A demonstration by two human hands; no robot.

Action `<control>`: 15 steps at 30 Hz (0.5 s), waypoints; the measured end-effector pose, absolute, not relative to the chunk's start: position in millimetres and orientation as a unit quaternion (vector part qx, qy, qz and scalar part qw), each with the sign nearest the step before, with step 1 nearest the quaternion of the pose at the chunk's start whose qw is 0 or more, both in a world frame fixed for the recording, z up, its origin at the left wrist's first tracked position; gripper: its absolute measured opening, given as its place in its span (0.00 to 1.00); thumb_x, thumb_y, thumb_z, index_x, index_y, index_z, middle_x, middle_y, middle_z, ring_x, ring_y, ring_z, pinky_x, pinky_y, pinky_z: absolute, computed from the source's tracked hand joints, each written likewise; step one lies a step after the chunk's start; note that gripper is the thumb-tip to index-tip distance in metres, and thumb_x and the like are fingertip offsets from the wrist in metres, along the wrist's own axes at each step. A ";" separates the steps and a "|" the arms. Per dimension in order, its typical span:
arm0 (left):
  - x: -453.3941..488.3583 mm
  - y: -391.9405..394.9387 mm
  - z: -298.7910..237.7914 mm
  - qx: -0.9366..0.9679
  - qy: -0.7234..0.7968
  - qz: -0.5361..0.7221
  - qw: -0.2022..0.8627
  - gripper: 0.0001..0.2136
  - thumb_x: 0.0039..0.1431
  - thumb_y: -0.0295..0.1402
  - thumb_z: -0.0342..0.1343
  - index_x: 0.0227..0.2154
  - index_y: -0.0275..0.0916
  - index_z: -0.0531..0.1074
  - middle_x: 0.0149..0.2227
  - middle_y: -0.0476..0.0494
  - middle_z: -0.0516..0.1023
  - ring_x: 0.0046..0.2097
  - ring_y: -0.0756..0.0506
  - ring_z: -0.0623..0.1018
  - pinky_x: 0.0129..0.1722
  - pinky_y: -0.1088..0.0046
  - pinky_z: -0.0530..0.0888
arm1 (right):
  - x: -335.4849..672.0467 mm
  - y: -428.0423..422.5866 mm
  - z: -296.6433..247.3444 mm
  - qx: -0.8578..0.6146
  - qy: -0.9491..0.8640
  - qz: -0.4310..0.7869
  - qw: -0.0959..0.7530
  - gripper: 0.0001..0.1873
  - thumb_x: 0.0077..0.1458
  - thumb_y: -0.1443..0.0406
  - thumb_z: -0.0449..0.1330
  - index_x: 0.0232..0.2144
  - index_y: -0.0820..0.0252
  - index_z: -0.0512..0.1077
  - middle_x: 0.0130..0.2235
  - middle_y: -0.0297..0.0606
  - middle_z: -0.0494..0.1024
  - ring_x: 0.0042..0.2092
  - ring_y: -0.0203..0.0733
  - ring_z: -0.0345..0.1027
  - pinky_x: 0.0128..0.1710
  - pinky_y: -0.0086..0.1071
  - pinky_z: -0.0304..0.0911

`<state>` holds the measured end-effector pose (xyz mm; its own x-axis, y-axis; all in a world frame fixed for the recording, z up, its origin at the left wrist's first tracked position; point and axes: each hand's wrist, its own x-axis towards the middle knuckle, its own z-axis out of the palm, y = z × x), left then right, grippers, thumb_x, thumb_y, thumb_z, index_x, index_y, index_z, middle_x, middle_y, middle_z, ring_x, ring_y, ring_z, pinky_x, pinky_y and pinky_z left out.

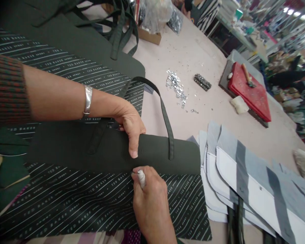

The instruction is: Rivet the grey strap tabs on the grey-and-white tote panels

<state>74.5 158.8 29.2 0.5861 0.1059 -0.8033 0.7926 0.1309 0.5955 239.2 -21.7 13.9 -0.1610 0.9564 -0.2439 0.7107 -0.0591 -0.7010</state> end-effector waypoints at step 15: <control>75.9 146.9 20.7 0.531 0.342 -0.272 0.726 0.11 0.54 0.30 0.56 0.33 0.26 0.78 0.19 0.44 0.74 0.18 0.51 0.69 0.20 0.80 0.63 | 235.4 -17.5 13.6 -0.651 -0.683 0.308 0.124 0.07 0.59 0.65 0.56 0.30 0.52 0.60 0.23 0.28 0.72 0.22 0.38 0.66 0.23 0.28 0.55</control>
